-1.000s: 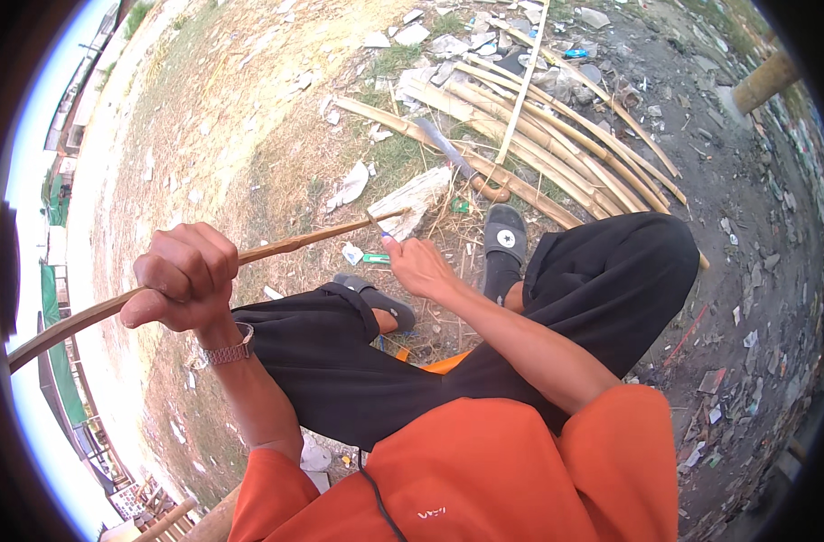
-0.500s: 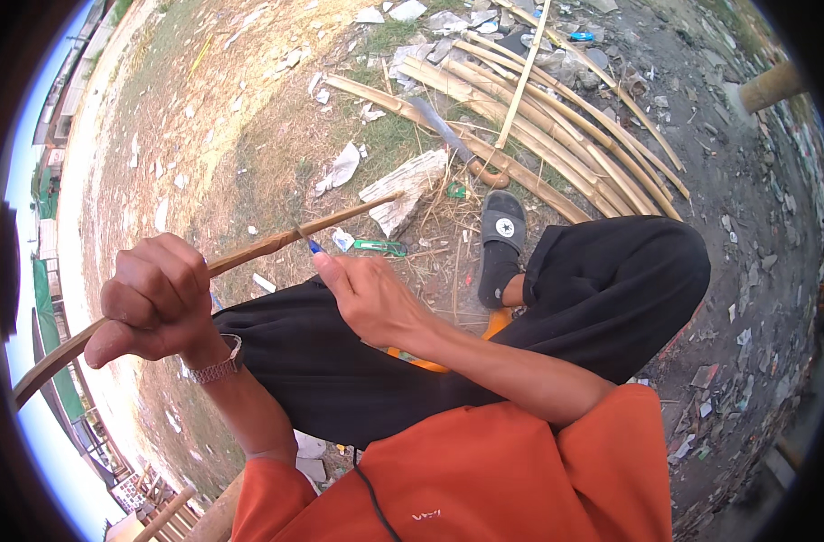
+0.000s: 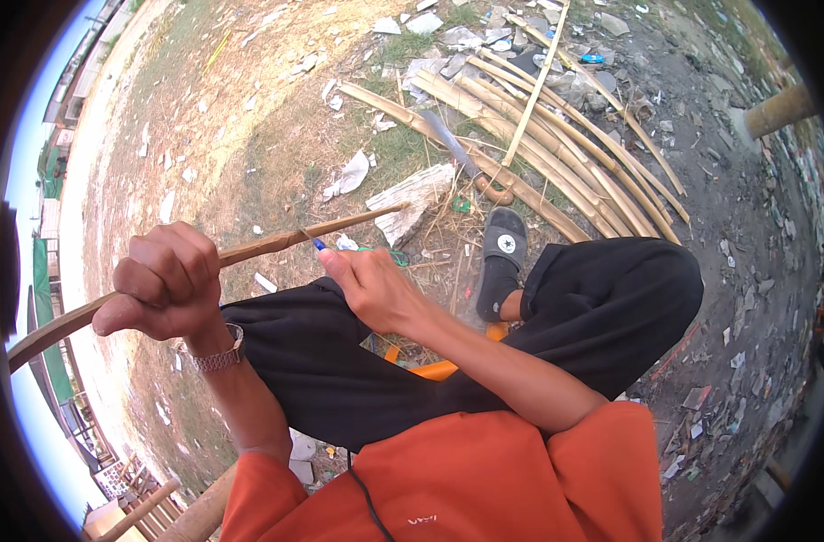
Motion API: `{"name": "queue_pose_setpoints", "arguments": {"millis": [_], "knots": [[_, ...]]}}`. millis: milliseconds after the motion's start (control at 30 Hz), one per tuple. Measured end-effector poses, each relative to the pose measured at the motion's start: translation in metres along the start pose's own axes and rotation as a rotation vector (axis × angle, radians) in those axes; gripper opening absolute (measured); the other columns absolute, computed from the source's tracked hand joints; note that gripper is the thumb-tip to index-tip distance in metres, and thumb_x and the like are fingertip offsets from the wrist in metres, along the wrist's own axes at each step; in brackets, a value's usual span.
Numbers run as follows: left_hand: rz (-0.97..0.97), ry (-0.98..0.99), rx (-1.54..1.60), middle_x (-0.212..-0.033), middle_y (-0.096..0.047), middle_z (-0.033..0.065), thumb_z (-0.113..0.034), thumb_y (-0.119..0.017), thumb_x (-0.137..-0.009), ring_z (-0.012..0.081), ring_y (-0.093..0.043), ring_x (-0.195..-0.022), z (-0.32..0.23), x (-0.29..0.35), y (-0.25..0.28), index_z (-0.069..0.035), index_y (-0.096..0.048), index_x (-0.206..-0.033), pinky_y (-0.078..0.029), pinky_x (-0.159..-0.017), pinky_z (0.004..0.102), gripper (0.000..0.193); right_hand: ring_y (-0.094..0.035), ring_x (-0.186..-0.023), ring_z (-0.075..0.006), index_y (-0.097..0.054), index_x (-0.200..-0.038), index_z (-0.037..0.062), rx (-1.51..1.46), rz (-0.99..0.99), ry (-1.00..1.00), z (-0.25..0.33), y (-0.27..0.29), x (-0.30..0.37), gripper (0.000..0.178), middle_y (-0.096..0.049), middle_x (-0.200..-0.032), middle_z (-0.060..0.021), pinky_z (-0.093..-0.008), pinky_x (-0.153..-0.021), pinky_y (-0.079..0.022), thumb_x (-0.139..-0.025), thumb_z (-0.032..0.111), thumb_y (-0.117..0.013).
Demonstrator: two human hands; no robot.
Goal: The person sits cross-legged on a small stool and uses a blue utility knife to shave and smooth a long, thin piece of bamboo. They hold the bamboo with their left hand and carefully scrape along its length with the knife in their right hand, rotating the piece to work on different sides.
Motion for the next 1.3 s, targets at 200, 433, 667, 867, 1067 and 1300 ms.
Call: {"name": "queue_pose_setpoints", "arguments": {"millis": [200,433,667,867,1067,1300], "knots": [[0.003,0.018,-0.009,-0.041,-0.022,-0.0040,-0.054,-0.042,-0.089,0.0059,-0.019,-0.029,0.003,-0.002,0.001,-0.010,-0.028,-0.057,-0.019,-0.028,0.0218,0.056,-0.038,-0.048,-0.0304,-0.044,-0.065,-0.0062,0.246,-0.039,-0.270,-0.073,0.006,0.011,0.057,-0.041,-0.051,-0.0188,-0.0417,-0.052,-0.032,-0.096,0.040,-0.031],[-0.192,0.088,-0.230,-0.046,-0.021,-0.0044,-0.060,-0.033,-0.088,0.0075,-0.020,-0.037,0.004,0.005,0.002,-0.013,-0.028,-0.061,-0.021,-0.036,0.0234,0.055,-0.040,-0.052,-0.0261,-0.047,-0.073,-0.0034,0.008,-0.049,-0.055,-0.006,0.001,0.015,0.054,-0.041,-0.054,-0.0148,-0.0386,-0.054,-0.034,-0.096,0.042,-0.031],[-0.679,0.101,-0.402,-0.046,-0.022,-0.0034,-0.063,-0.027,-0.089,0.0079,-0.017,-0.039,0.000,0.024,0.012,-0.012,-0.029,-0.064,-0.019,-0.040,0.0246,0.056,-0.052,-0.067,-0.0431,-0.051,-0.079,-0.0040,0.025,0.017,-0.123,0.011,0.001,0.008,0.048,-0.054,-0.067,-0.0234,-0.0464,-0.064,-0.038,-0.097,0.036,-0.030],[-0.592,0.073,-0.407,-0.046,-0.021,-0.0043,-0.065,-0.026,-0.087,0.0070,-0.013,-0.038,0.002,0.031,-0.007,-0.014,-0.027,-0.063,-0.015,-0.039,0.0246,0.057,-0.050,-0.068,-0.0459,-0.049,-0.072,-0.0054,0.173,0.040,-0.193,0.024,0.004,0.000,0.051,-0.051,-0.064,-0.0267,-0.0486,-0.063,-0.037,-0.097,0.035,-0.031],[-0.590,0.013,-0.285,-0.042,-0.026,-0.0024,-0.069,-0.035,-0.081,0.0067,-0.018,-0.034,0.001,0.036,0.003,-0.011,-0.031,-0.058,-0.016,-0.036,0.0243,0.062,-0.047,-0.056,-0.0413,-0.048,-0.067,-0.0086,0.184,0.014,-0.223,0.004,0.008,-0.005,0.056,-0.047,-0.058,-0.0257,-0.0453,-0.056,-0.035,-0.096,0.036,-0.032],[-0.474,0.001,-0.225,-0.041,-0.027,-0.0025,-0.067,-0.036,-0.082,0.0069,-0.020,-0.033,0.001,0.033,0.003,-0.010,-0.032,-0.058,-0.016,-0.034,0.0240,0.062,-0.048,-0.063,-0.0464,-0.050,-0.068,-0.0089,0.256,0.047,-0.254,-0.002,0.009,-0.004,0.055,-0.049,-0.061,-0.0288,-0.0485,-0.060,-0.036,-0.096,0.036,-0.033]]}}
Point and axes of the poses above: each hand's wrist, its own x-axis away from the middle knuckle, its own y-axis out of the back of the hand, z = x × y, the point moved 5 cm from there along -x, towards the middle knuckle
